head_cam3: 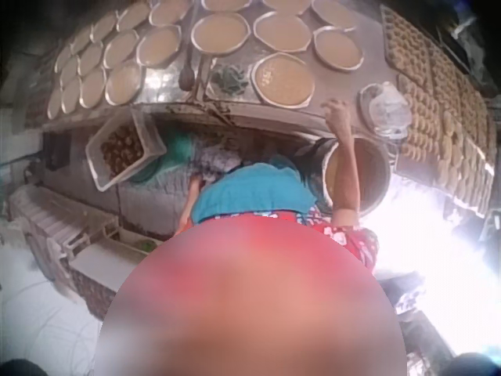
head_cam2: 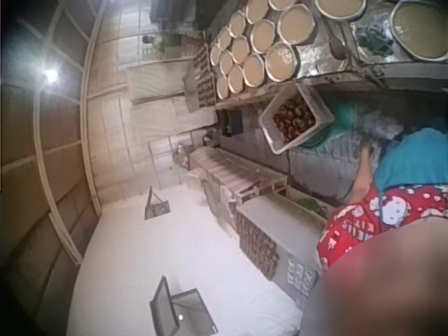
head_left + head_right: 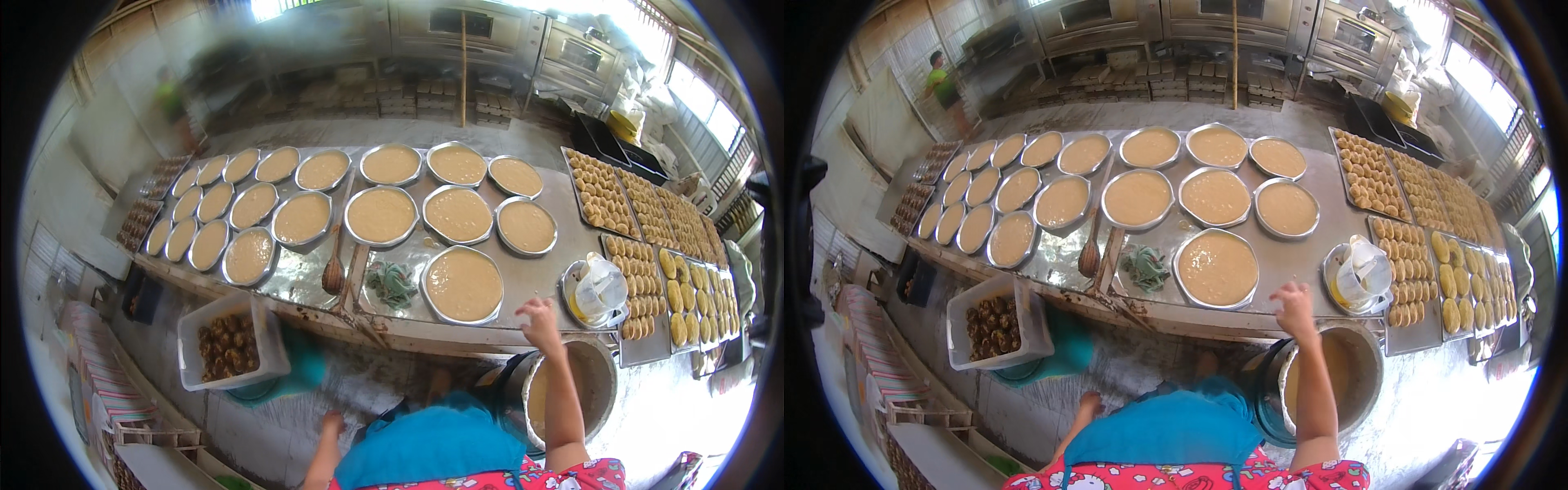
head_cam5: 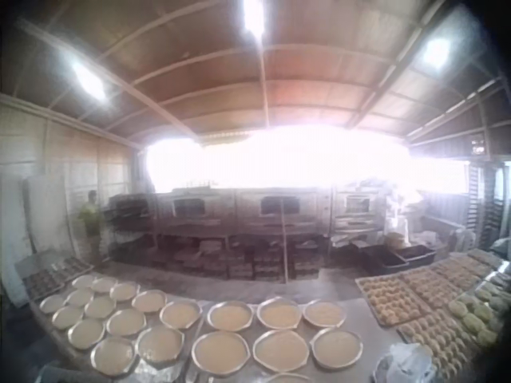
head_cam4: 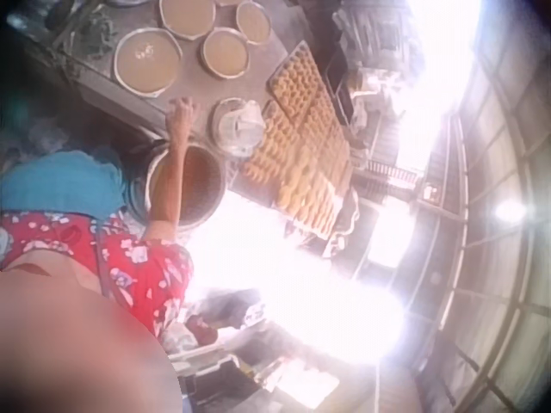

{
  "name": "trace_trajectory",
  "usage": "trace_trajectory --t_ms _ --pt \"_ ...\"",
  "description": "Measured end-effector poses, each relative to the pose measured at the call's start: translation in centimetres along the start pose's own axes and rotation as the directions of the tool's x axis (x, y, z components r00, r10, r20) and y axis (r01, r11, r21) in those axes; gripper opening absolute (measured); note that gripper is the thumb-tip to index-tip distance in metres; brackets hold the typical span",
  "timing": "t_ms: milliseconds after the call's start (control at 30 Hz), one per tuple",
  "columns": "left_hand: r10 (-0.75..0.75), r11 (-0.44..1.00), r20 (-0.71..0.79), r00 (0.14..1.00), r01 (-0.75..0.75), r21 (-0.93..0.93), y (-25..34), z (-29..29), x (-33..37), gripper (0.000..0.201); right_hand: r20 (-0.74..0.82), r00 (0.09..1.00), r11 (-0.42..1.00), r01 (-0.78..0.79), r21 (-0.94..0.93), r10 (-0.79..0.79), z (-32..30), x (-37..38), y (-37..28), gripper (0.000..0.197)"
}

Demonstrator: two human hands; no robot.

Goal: The person pours batter from a large container into multiple round metal pans and small cupcake liners using a ladle. The person places filled pans on a stainless steel table and arranges filled liners in a tray. The person also places small round dough balls into some of the filled pans.

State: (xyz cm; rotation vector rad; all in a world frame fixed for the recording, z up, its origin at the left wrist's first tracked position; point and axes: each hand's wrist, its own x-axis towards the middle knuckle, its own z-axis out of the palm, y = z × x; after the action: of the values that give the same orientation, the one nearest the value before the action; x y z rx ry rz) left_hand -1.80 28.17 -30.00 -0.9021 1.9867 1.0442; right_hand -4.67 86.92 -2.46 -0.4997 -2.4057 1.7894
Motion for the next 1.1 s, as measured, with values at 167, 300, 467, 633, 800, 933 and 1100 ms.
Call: trace_trajectory --t_ms 167,300,467,633,800,933,1100 --pt "-0.001 0.955 -0.054 0.999 -0.015 -0.296 -2.3 -0.6 0.3 0.035 -0.202 0.968 0.989 -0.151 -0.004 0.147 7.0 -0.1 3.6 0.015" --pt "-0.005 0.968 -0.068 0.998 -0.012 -0.252 -4.6 -0.8 -0.8 0.031 -0.159 0.941 0.881 -0.207 0.426 0.298 8.4 0.0 3.9 0.028" --pt "-0.017 0.974 -0.083 0.996 -0.002 -0.225 -7.7 -1.8 -2.8 0.026 -0.138 0.903 0.853 -0.320 0.412 0.406 8.4 -2.5 3.5 0.027" --pt "-0.042 0.949 -0.110 0.993 0.005 -0.315 -11.0 -2.0 -3.7 0.028 -0.092 0.867 0.810 -0.415 0.414 0.491 8.7 -3.1 2.5 0.027" --pt "0.437 0.736 0.068 0.897 -0.400 0.546 -15.6 -2.6 -0.8 0.017 -0.092 0.849 0.770 -0.419 0.481 0.520 9.2 -2.6 2.5 0.020" --pt "0.692 0.413 0.104 0.715 -0.510 0.755 -19.2 -0.9 1.0 0.015 -0.090 0.866 0.769 -0.384 0.511 0.491 9.0 -2.8 2.9 0.015" --pt "0.417 0.909 -0.105 0.903 -0.415 0.037 -20.3 -1.2 0.6 0.009 -0.140 0.848 0.774 -0.383 0.504 0.510 8.0 -3.3 3.0 0.016"
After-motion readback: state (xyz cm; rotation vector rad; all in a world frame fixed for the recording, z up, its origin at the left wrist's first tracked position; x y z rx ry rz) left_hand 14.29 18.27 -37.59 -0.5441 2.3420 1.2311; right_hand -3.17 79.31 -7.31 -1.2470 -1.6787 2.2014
